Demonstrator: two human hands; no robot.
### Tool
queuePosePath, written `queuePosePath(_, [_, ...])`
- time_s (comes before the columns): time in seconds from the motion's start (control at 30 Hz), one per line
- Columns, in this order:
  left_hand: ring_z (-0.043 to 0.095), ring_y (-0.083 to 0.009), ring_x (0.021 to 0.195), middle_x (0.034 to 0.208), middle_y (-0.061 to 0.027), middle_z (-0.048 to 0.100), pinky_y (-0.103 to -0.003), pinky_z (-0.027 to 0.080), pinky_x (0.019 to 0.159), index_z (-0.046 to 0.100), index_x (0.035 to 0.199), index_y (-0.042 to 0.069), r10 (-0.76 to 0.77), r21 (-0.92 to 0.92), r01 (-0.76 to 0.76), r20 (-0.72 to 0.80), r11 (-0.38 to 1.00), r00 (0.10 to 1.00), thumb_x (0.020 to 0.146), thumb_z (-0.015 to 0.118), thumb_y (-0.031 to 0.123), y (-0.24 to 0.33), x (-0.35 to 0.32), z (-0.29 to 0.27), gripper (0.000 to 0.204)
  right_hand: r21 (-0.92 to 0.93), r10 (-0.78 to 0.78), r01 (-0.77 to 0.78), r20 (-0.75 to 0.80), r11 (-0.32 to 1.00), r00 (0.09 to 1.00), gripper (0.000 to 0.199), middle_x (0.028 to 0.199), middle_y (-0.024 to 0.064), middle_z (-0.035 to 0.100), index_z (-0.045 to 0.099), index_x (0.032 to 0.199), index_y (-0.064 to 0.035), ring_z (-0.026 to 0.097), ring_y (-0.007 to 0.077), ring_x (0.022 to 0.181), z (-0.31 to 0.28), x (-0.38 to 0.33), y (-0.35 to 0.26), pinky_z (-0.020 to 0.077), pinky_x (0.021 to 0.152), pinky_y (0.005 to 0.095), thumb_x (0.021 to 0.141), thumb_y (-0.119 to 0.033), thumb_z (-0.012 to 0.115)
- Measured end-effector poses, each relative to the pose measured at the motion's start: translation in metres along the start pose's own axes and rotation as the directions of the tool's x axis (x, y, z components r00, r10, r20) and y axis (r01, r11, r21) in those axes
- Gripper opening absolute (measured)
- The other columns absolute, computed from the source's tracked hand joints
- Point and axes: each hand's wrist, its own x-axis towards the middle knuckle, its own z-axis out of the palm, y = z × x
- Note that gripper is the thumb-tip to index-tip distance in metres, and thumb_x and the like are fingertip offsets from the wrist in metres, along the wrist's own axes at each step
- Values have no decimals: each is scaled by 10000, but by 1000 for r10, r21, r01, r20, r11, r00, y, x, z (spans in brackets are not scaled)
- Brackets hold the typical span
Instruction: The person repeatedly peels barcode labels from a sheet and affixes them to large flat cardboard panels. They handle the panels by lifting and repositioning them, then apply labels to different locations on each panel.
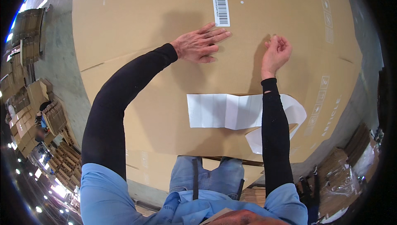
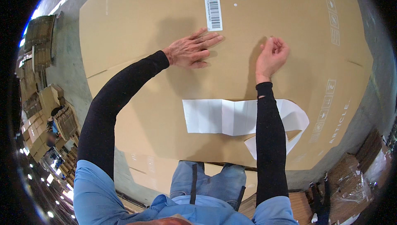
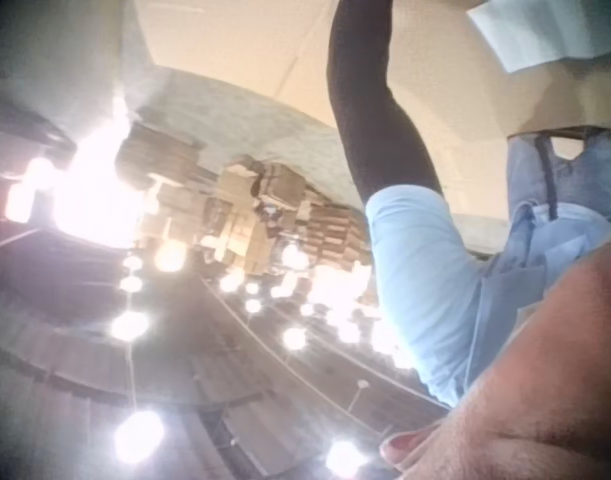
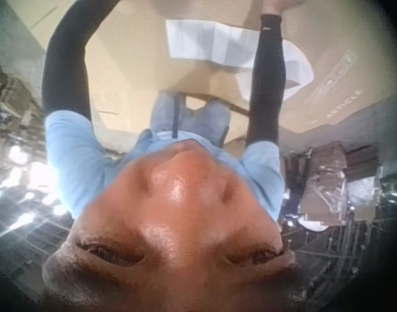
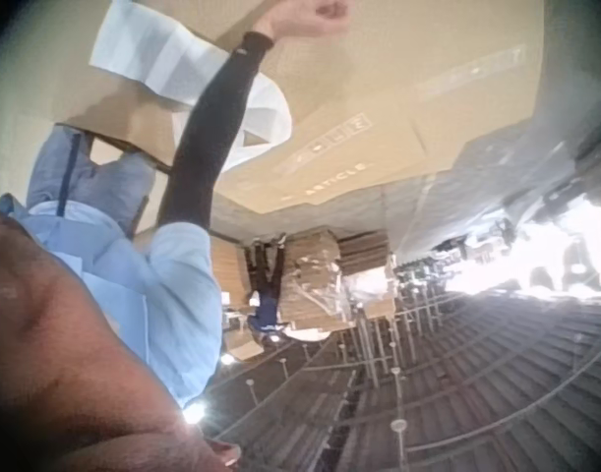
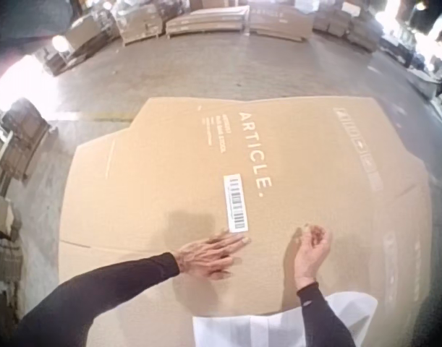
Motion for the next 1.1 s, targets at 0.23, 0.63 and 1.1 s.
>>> queuePosePath(0.23, [257,-404,1493,1606,-275,245,-566,184,1219,578,1003,1,-238,41,247,-154,968,959,946,563,571,-56,44,-5,574,-42,-155,160,103,986,982,280,916,70,656,575,1066,27,624,114,768,-5,2,26,541,700,263,911,-153,723])
queuePosePath(0.63, [247,-461,1479,1595,-289,257,-564,195,1209,661,1071,23,-502,94,558,-333,825,798,927,517,648,-32,112,16,657,-158,-161,188,165,969,973,330,924,84,662,597,1054,45,642,133,796,-4,9,15,546,708,271,905,-209,748])
queuePosePath(1.1, [148,-442,1514,1620,-277,207,-564,124,1223,614,1155,28,-891,-84,887,-10,453,454,950,613,465,277,-176,66,483,-587,184,618,785,523,591,860,1356,172,571,517,1406,-84,511,367,1276,-171,27,-38,394,1064,518,734,-533,813])
